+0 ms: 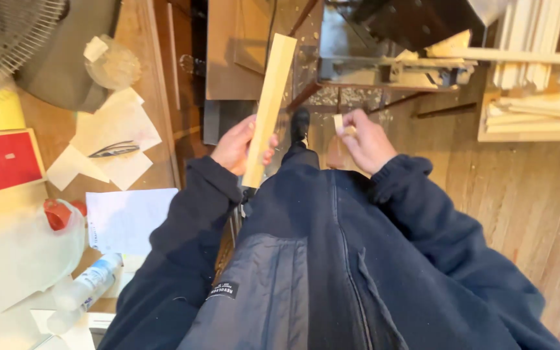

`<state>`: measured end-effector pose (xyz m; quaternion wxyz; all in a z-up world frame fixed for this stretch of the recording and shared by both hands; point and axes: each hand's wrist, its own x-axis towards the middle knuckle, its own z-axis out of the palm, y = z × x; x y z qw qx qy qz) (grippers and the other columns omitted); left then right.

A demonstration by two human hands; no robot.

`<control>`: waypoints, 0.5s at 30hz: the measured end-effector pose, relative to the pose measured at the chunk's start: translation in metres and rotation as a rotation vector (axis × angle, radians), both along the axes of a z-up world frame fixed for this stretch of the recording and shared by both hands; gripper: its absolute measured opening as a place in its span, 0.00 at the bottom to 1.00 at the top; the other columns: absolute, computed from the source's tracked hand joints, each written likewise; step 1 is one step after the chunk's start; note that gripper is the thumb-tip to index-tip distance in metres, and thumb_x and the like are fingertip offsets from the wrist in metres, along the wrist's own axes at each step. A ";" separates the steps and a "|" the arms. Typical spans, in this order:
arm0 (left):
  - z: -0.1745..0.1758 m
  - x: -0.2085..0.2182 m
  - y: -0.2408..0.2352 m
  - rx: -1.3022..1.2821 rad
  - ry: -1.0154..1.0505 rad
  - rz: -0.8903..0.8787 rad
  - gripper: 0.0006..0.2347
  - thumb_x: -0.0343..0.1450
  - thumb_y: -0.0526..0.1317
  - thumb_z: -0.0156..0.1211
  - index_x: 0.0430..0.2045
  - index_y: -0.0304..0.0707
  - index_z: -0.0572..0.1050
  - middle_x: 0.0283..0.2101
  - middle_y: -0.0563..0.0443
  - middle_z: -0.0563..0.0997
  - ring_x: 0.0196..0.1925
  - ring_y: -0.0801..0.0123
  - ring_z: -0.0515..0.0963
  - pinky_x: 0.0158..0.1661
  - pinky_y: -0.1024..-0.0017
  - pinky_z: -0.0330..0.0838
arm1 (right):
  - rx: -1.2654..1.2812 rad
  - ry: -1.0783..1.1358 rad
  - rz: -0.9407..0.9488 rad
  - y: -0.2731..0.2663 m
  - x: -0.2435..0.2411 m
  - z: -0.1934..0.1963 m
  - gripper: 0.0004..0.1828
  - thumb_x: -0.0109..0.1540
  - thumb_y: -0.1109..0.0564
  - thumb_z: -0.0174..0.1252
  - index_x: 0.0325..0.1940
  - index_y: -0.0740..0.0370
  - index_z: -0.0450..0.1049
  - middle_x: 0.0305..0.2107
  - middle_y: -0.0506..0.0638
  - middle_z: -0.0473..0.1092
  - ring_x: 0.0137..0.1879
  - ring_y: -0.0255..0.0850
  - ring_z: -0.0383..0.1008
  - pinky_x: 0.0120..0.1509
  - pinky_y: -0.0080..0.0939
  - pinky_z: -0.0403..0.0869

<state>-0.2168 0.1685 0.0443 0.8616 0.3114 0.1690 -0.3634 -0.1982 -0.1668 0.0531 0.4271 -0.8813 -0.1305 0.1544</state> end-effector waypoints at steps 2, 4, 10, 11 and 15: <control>0.007 -0.012 -0.030 -0.001 0.002 -0.012 0.16 0.81 0.49 0.43 0.58 0.40 0.65 0.40 0.42 0.78 0.33 0.62 0.78 0.34 0.64 0.76 | 0.062 0.140 -0.084 -0.012 -0.033 0.000 0.11 0.67 0.58 0.57 0.51 0.63 0.66 0.36 0.59 0.72 0.41 0.53 0.73 0.45 0.48 0.72; 0.012 -0.022 -0.058 -0.003 0.000 -0.025 0.16 0.81 0.49 0.43 0.58 0.39 0.65 0.40 0.42 0.78 0.33 0.62 0.78 0.34 0.64 0.76 | 0.126 0.276 -0.170 -0.027 -0.065 -0.007 0.11 0.68 0.57 0.57 0.51 0.63 0.67 0.35 0.57 0.72 0.39 0.47 0.72 0.43 0.45 0.71; 0.022 -0.047 -0.130 0.038 -0.066 -0.148 0.23 0.81 0.53 0.41 0.63 0.35 0.64 0.37 0.42 0.79 0.31 0.68 0.76 0.33 0.67 0.75 | 0.626 0.398 -0.465 -0.081 -0.147 -0.060 0.07 0.69 0.62 0.54 0.51 0.63 0.67 0.37 0.47 0.70 0.43 0.32 0.71 0.49 0.35 0.71; 0.019 -0.055 -0.143 0.032 -0.114 -0.171 0.24 0.81 0.52 0.44 0.67 0.35 0.63 0.37 0.44 0.78 0.31 0.70 0.75 0.33 0.69 0.74 | 0.712 0.446 -0.532 -0.087 -0.161 -0.056 0.07 0.68 0.63 0.54 0.50 0.62 0.66 0.36 0.47 0.70 0.42 0.33 0.72 0.49 0.36 0.73; 0.014 -0.080 -0.190 0.429 -0.520 -0.296 0.23 0.81 0.48 0.50 0.69 0.34 0.65 0.36 0.50 0.76 0.34 0.72 0.74 0.37 0.71 0.72 | 1.015 0.517 -0.639 -0.093 -0.201 -0.035 0.09 0.65 0.64 0.51 0.49 0.57 0.63 0.33 0.47 0.69 0.37 0.36 0.72 0.46 0.38 0.75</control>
